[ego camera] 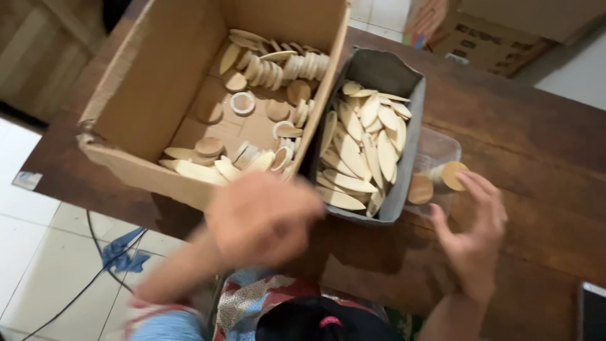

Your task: The person picks up small wooden pieces from a cardboard box, turns them over to inspect both sides, and places them into a clear plastic container. The process is repeated for multiple pieces throughout the clip.

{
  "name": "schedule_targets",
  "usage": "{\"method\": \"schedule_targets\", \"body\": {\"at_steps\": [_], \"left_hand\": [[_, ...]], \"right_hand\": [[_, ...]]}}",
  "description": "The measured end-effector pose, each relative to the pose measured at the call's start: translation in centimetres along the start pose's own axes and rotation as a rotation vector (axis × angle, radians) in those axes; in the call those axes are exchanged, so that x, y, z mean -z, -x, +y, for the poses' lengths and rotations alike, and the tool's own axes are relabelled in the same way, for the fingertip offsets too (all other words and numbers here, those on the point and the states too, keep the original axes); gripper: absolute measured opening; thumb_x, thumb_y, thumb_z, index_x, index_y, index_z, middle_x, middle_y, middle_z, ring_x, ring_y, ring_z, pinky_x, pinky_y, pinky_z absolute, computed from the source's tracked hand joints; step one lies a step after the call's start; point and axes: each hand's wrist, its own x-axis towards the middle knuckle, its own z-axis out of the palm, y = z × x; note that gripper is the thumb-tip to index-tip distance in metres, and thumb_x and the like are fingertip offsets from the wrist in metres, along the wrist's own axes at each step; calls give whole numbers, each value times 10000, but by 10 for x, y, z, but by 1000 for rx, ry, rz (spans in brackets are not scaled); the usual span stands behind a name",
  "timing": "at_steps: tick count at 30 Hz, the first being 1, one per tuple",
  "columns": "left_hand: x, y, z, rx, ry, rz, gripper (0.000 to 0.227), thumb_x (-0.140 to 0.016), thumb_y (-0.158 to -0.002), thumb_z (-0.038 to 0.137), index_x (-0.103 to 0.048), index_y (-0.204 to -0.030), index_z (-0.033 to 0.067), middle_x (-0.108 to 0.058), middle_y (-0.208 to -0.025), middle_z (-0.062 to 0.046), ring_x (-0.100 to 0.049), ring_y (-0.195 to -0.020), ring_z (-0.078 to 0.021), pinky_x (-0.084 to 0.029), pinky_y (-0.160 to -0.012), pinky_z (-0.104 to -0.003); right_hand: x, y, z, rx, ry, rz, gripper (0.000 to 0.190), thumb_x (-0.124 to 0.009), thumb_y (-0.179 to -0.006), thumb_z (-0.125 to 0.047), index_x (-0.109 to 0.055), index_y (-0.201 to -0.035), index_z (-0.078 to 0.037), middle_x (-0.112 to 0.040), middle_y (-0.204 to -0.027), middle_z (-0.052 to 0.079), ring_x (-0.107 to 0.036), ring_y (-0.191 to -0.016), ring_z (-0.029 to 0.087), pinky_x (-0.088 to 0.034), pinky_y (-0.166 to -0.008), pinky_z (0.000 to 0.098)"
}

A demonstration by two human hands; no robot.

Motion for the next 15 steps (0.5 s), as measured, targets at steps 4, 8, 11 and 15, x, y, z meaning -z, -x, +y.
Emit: {"method": "schedule_targets", "body": {"at_steps": [4, 8, 11, 15], "left_hand": [[16, -46, -100, 38, -131, -277, 170, -701, -953, -78, -713, -1033, 71, -754, -923, -54, -683, -876, -201, -593, -728, -285], [7, -64, -186, 638, -424, -1260, 174, -633, -983, 190, -733, -1105, 117, -701, -1095, -105, -686, -914, -246, -596, -731, -395], [-6, -25, -239, 715, -620, -1648, 277, -571, -991, 256, -723, -1095, 50, -731, -1034, -117, -710, -902, -234, -586, -733, -368], [-26, 60, -308, 650, -742, -1677, 787, -866, -693, 668, -763, -1183, 61, -781, -1055, -104, -764, -936, -277, -641, -760, -372]], "right_hand": [[2, 14, 9, -9, -9, 133, 487, -736, -945, 69, -549, -1395, 76, -568, -1369, 247, -545, -1312, 402, -424, -1205, 499], [-3, 20, 10, 2, -165, 235, 485, -669, -941, 180, -484, -1386, 124, -515, -1343, 265, -515, -1286, 379, -463, -1201, 446], [-9, 23, 4, -19, -229, 234, 480, -654, -932, 167, -480, -1377, 115, -513, -1332, 250, -516, -1279, 359, -470, -1196, 428], [-8, 25, 9, -8, -236, 212, 440, -665, -952, 118, -492, -1356, 89, -533, -1311, 254, -539, -1252, 359, -508, -1145, 436]]}}
